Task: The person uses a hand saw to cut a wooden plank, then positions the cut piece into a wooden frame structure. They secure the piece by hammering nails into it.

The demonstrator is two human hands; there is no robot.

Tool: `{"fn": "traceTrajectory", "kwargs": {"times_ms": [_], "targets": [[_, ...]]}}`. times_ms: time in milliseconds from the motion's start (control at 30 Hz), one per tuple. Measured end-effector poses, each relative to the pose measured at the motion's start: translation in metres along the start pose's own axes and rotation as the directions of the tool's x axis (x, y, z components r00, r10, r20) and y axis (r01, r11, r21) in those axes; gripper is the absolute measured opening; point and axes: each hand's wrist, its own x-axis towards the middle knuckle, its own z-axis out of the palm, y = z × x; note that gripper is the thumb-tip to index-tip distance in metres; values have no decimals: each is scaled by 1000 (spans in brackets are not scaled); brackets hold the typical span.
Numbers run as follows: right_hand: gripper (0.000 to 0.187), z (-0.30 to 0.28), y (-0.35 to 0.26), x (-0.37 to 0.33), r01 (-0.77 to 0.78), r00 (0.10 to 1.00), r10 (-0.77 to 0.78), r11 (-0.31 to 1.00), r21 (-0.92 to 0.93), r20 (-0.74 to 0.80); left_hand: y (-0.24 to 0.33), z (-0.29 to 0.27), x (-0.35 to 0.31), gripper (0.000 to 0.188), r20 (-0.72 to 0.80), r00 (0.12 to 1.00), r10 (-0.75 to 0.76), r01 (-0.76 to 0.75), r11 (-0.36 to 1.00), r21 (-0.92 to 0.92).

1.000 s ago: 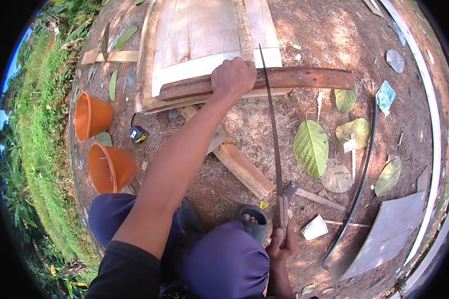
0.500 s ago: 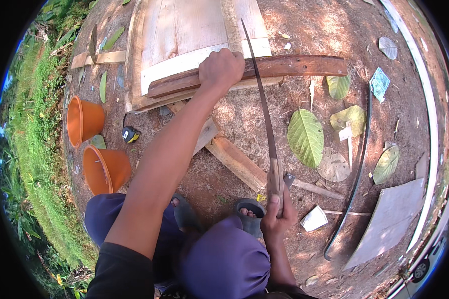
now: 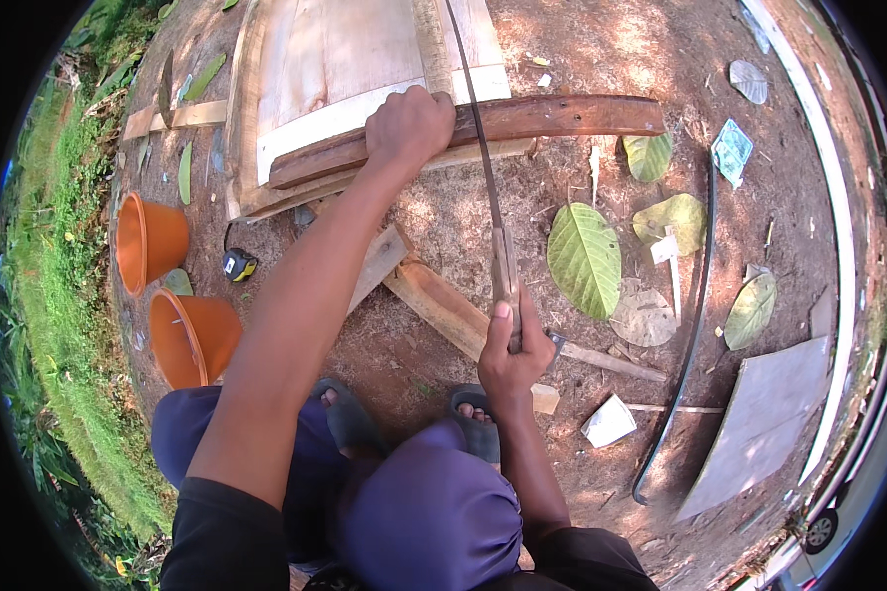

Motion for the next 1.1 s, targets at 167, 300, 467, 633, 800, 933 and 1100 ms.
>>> {"fn": "traceTrajectory", "kwargs": {"times_ms": [167,300,467,633,800,933,1100], "targets": [[40,-50,41,-87,130,992,-130,991,12,-6,-6,1,3,51,21,1000,-23,23,1000,7],[43,-51,37,-90,119,993,-120,991,63,1,-5,-4,2,52,57,998,-18,18,1000,11],[41,-5,28,-22,77,996,-76,997,2,-34,-5,6,0,52,4,999,42,-42,999,-1],[53,-71,38,-106,144,982,-145,989,21,117,-7,2,2,53,7,1000,-29,29,999,15],[40,0,26,-17,83,996,-83,996,22,-12,0,0,6,53,6,1000,15,-15,1000,22],[42,-8,35,-32,102,995,-102,994,-26,1,-8,3,5,53,42,999,-14,13,1000,25],[44,-53,28,-87,165,985,-165,986,14,43,-3,-6,8,53,0,1000,-5,5,1000,-31]]}}
